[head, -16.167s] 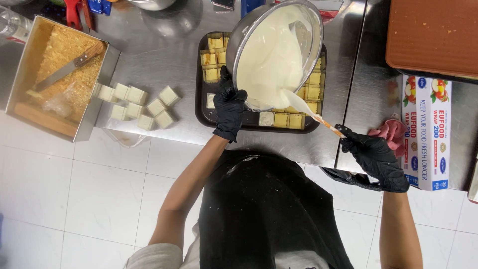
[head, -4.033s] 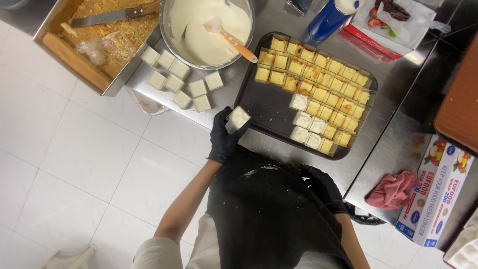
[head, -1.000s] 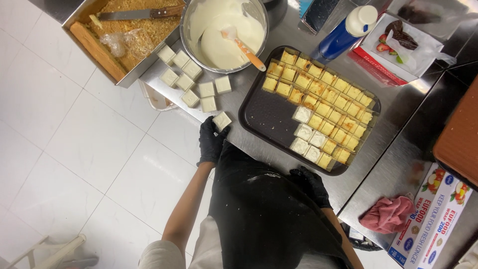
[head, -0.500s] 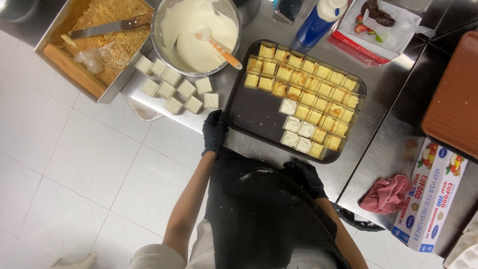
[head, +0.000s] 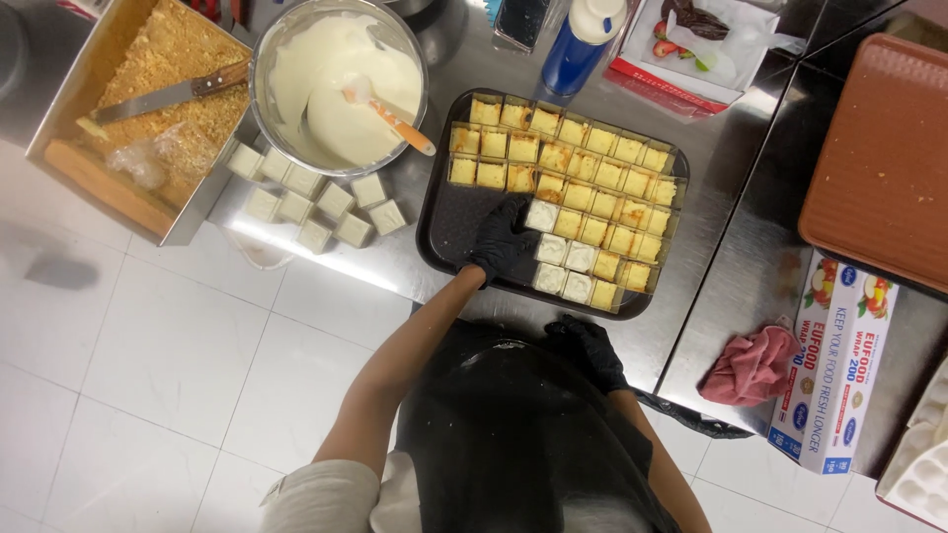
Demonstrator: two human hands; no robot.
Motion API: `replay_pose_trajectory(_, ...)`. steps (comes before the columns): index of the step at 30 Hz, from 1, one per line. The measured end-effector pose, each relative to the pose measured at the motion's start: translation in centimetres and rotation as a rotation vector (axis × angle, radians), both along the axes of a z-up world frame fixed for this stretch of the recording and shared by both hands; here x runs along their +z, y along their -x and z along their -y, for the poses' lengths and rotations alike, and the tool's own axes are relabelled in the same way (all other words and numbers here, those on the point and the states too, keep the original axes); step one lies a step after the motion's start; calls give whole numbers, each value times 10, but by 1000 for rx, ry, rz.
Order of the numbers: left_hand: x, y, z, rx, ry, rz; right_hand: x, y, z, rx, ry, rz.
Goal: The person is preparing small square cake desserts by filling a tray and small plastic containers with white cream using a spatula.
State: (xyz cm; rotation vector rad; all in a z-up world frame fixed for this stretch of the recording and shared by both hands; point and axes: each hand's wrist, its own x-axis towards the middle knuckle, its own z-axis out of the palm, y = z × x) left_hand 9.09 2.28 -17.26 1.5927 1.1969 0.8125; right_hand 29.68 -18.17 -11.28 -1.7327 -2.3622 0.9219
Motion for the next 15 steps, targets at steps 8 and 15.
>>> replay_pose_trajectory(8,10,30,9,-24,-140,-261,7,1,-7,55,-1,60)
replay_pose_trajectory(15,50,82,19,209,-358,-494,-26,-14,-1,8,-52,-131)
